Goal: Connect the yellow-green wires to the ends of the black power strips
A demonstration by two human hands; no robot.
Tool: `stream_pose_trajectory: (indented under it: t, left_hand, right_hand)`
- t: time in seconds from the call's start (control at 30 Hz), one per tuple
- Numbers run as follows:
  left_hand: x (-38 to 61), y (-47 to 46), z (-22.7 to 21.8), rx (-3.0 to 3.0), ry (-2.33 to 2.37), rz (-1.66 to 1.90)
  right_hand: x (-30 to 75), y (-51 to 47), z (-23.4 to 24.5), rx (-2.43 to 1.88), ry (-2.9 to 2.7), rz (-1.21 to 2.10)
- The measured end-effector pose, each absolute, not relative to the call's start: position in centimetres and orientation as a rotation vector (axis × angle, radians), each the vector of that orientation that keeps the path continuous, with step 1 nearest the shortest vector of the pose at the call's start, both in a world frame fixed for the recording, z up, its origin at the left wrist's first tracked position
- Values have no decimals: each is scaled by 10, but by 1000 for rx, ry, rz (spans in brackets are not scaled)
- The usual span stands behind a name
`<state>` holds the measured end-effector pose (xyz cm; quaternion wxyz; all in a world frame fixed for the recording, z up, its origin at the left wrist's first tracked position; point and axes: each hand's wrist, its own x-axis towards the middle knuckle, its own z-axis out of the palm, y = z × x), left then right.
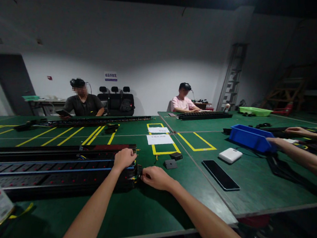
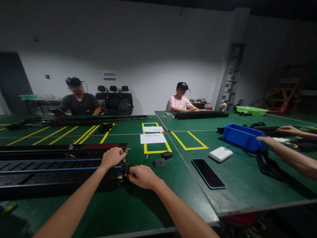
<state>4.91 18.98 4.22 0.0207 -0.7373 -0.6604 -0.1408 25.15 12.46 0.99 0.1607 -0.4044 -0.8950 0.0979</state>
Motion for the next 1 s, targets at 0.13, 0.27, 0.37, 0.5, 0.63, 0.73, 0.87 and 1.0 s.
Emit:
stream_pose_trajectory:
  t: [0.13, 0.27, 0.37, 0.5, 0.63, 0.73, 0.87, 1.0]
  left_hand:
    - [49, 189, 43, -2283, -2049, -432]
    - [49, 189, 43, -2281, -2046, -438]
    - [49, 189, 42, -2271, -2045, -442]
    - [50, 189, 42, -2269, -2065, -423]
    - [50, 188, 43, -2280, -2061, -430]
    - [49, 188, 43, -2284, -2065, -439]
    - [49, 190, 42, -2286, -2057, -451]
    - [49, 190, 43, -2283, -2056, -454]
  right_hand:
    - [253, 125, 10, -1152, -2547, 272]
    - [258, 125, 12, -1129, -2556, 262]
    - [263, 125, 17, -1156, -2551, 239]
    - [274, 129, 28, -1396, -2427, 135]
    - [292, 142, 35, -1732, -2120, -33]
    - [313, 154, 34, -1946, -1917, -68]
    - [341, 166, 28, -2171, -1734, 9]
    - [360, 175, 17, -2259, -1634, 90]
